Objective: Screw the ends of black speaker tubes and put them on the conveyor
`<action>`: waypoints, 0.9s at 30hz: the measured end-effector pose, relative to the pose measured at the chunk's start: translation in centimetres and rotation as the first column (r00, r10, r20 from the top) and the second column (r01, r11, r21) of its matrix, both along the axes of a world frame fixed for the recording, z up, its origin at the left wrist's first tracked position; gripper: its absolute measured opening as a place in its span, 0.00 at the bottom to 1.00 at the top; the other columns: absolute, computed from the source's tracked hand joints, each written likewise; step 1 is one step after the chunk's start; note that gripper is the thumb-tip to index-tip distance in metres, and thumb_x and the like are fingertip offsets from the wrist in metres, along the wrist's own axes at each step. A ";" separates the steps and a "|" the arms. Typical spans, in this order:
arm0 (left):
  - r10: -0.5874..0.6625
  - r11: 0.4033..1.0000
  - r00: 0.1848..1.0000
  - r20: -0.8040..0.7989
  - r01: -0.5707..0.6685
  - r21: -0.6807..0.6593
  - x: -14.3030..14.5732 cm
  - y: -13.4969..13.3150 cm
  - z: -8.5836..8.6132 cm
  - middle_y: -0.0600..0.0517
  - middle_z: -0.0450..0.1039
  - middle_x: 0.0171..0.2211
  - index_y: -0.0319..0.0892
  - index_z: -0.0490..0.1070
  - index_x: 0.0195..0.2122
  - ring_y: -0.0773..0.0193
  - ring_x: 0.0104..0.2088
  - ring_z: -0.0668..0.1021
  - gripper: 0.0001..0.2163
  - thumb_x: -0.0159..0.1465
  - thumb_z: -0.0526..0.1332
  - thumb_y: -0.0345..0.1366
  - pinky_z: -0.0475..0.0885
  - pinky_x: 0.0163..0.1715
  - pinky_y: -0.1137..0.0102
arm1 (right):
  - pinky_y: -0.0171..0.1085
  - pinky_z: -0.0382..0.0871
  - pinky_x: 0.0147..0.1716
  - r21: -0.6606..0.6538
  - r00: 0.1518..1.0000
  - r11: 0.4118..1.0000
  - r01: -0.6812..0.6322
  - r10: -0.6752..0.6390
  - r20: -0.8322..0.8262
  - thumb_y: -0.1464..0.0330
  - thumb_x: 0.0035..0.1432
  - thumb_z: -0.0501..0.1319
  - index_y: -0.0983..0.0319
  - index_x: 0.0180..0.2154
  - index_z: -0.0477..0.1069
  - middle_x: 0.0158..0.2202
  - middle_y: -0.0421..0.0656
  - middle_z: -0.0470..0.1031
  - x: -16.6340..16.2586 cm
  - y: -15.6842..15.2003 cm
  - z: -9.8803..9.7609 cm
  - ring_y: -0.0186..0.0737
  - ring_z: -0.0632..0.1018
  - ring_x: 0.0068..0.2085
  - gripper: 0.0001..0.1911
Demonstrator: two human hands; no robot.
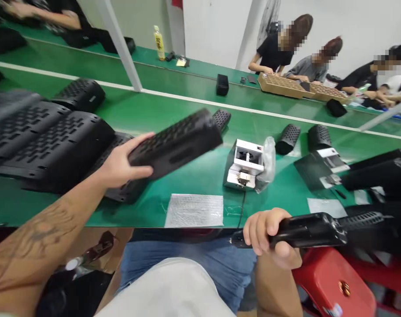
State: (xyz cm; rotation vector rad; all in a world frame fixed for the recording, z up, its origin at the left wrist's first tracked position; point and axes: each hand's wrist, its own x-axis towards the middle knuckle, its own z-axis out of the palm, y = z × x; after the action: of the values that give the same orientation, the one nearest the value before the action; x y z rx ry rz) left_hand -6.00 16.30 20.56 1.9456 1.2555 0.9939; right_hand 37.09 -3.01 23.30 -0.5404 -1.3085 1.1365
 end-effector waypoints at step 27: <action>-0.430 0.902 0.891 -0.143 0.429 -0.037 2.5 -12.0 -10.3 0.41 0.67 0.73 0.51 0.63 0.84 0.41 0.71 0.80 0.42 0.72 0.74 0.48 0.81 0.74 0.48 | 0.37 0.81 0.25 0.085 0.950 0.957 0.278 -0.286 0.122 0.59 0.66 0.81 0.53 0.36 0.74 0.22 0.30 0.75 -6.0 1.7 -3.0 0.33 0.75 0.17 0.17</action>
State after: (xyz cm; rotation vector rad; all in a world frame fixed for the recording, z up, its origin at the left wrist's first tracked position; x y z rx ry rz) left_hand -3.53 4.31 10.21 2.1967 0.8363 0.6279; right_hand 31.13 -1.27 20.29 -0.7386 -1.3291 0.8284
